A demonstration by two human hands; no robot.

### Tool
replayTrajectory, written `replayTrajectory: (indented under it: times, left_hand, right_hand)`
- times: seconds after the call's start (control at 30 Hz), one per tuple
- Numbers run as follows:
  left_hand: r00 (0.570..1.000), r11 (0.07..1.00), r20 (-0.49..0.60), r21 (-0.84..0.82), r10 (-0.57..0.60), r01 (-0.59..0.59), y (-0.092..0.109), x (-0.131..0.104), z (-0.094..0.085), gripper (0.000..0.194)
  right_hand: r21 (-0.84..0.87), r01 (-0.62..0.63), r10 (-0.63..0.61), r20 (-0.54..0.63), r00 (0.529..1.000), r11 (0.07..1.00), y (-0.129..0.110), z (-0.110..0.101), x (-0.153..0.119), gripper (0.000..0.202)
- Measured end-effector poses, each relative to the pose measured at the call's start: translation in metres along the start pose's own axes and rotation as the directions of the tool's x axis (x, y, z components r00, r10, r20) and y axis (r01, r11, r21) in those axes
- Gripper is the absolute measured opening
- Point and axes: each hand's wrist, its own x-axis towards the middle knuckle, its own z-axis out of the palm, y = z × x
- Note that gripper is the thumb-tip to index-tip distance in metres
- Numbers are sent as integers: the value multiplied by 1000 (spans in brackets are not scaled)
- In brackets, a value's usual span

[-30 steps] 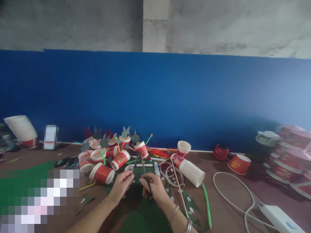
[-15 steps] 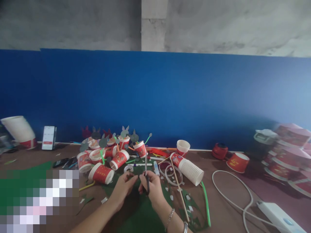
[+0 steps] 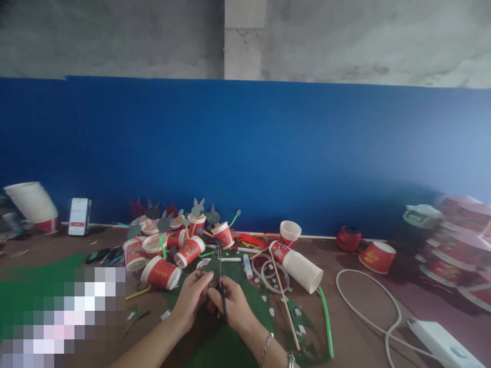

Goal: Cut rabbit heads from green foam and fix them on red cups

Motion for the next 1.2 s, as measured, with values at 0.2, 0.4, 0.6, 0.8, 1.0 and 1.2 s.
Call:
replayTrajectory:
  times: [0.2,0.4,0.6,0.8,1.0,1.2]
  left_hand:
    - [998,997,55,-61,-35,39,-3,-1,1,37]
    - [999,999,35,-45,-26,27,-3,-1,-1,36]
    - [999,998,22,-38,-43,44,-1,-2,0,37]
    - [1000,1000,19,-12,-12,13,0,0,-1,38]
    - [1000,1000,12,15,-10,10,-1,2,-3,40]
    - [1000,999,26,39,16,-17,4,0,-2,41]
  right_hand:
    - [3,6,-6,0,1000,1000,0,0,1,44]
    - [-14,24,-24,2,1000,1000,5,-2,1,42]
    - [-16,27,-27,-8,1000,1000,3,-2,1,42]
    - [-7,22,-23,-25,999,1000,4,-1,1,41]
    - [-25,32,-33,-34,999,999,4,-1,0,43]
    - [-55,32,-34,-44,998,998,4,-2,-1,47]
